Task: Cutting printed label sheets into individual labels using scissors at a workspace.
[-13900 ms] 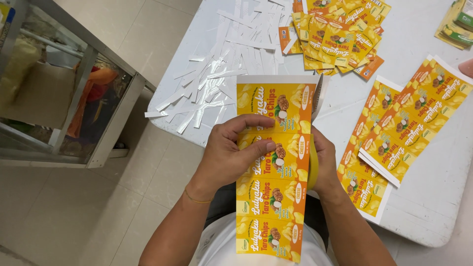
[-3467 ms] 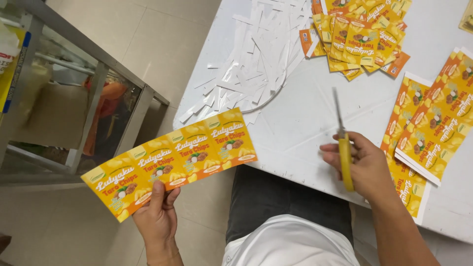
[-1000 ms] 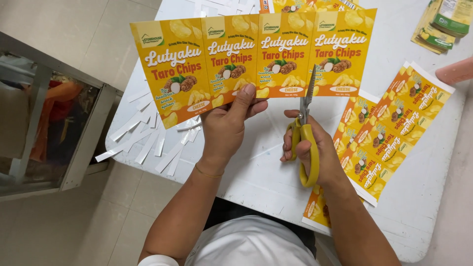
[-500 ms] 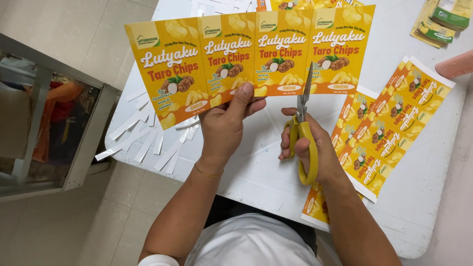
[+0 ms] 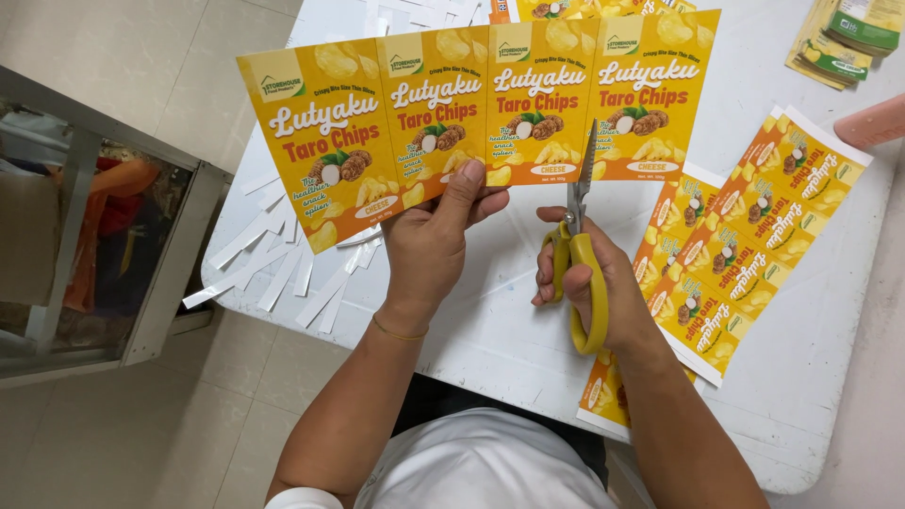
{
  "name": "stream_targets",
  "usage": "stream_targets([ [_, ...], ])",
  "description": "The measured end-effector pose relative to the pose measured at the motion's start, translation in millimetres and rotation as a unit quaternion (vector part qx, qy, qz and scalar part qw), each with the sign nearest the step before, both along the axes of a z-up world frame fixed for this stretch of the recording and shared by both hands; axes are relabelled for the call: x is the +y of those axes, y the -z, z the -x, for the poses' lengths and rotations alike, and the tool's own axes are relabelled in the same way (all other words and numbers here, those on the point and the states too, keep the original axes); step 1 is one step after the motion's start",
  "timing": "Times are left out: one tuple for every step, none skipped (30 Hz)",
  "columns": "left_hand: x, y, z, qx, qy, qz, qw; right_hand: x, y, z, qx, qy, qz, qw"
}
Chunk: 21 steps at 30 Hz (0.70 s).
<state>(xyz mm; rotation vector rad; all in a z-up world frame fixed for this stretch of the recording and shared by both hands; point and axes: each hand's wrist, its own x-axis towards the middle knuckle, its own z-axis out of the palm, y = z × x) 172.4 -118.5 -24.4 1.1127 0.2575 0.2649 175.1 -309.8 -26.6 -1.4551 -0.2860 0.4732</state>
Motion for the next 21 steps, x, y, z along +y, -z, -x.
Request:
stream_targets([
  [0.0, 0.5, 0.6, 0.000, 0.000, 0.000, 1.000, 0.1, 0.1, 0.0, 0.000, 0.000, 0.000, 1.000],
  [-0.1, 1.0, 1.1, 0.000, 0.001, 0.000, 1.000, 0.1, 0.1, -0.1, -0.001, 0.001, 0.001, 1.000],
  [-0.1, 1.5, 1.6, 0.000, 0.002, 0.000, 1.000, 0.2, 0.2, -0.2, -0.002, 0.002, 0.001, 1.000],
  [-0.3, 0.9, 1.4, 0.000, 0.002, 0.000, 1.000, 0.1, -0.2, -0.3, -0.002, 0.002, 0.001, 1.000],
  [-0.5, 0.4, 1.4, -0.002, 0.001, -0.002, 1.000, 0.0, -0.7, -0.3, -0.001, 0.002, 0.003, 1.000],
  [-0.7, -0.2, 1.4, -0.005, -0.001, -0.003, 1.000, 0.0, -1.1, -0.2, -0.001, 0.001, 0.005, 1.000],
  [-0.5, 0.1, 1.3, -0.005, 0.000, -0.003, 1.000, -0.1, -0.6, -0.1, -0.001, 0.002, 0.005, 1.000],
  [-0.3, 0.4, 1.2, -0.005, 0.000, -0.003, 1.000, -0.3, -0.1, -0.1, -0.004, 0.003, 0.006, 1.000],
  [-0.1, 0.6, 1.3, -0.005, 0.001, -0.003, 1.000, -0.3, 0.4, 0.1, -0.007, 0.005, 0.007, 1.000],
  [0.1, -0.2, 1.3, -0.005, 0.001, -0.003, 1.000, 0.0, 0.6, 0.5, -0.007, 0.005, 0.007, 1.000],
  [0.2, -1.1, 0.8, -0.004, 0.004, -0.004, 1.000, 0.3, 0.6, 0.6, -0.005, 0.011, 0.004, 1.000],
  [0.4, -2.0, 0.4, -0.004, 0.007, -0.005, 1.000, 0.7, 0.7, 0.8, -0.004, 0.017, 0.001, 1.000],
  [0.3, -2.2, 0.7, -0.004, 0.008, -0.005, 1.000, 0.5, 1.0, 1.1, -0.004, 0.018, 0.001, 1.000],
  [0.1, -2.4, 1.0, -0.001, 0.007, -0.005, 1.000, 0.4, 1.3, 1.5, -0.007, 0.021, 0.001, 1.000],
  [0.3, -2.6, 1.4, 0.001, 0.005, -0.005, 1.000, 0.6, 1.8, 1.9, -0.010, 0.024, 0.001, 1.000],
  [0.6, -3.3, 1.1, 0.001, 0.005, -0.005, 1.000, 0.6, 2.5, 2.3, -0.010, 0.024, 0.001, 1.000],
  [0.9, -3.9, 0.6, 0.002, 0.008, -0.002, 1.000, 0.7, 3.2, 2.6, -0.010, 0.029, -0.002, 1.000],
  [1.2, -4.5, 0.2, 0.002, 0.010, 0.002, 1.000, 0.7, 3.9, 3.0, -0.011, 0.034, -0.004, 0.999],
  [1.0, -3.8, 1.0, 0.002, 0.010, 0.001, 1.000, 0.9, 3.7, 3.7, -0.011, 0.035, -0.004, 0.999],
  [0.9, -3.0, 1.7, 0.005, 0.010, 0.002, 1.000, 1.1, 3.4, 4.4, -0.012, 0.037, -0.004, 0.999],
  [0.6, -2.4, 2.2, 0.008, 0.010, 0.003, 1.000, 1.2, 3.1, 4.9, -0.014, 0.039, -0.005, 0.999],
])
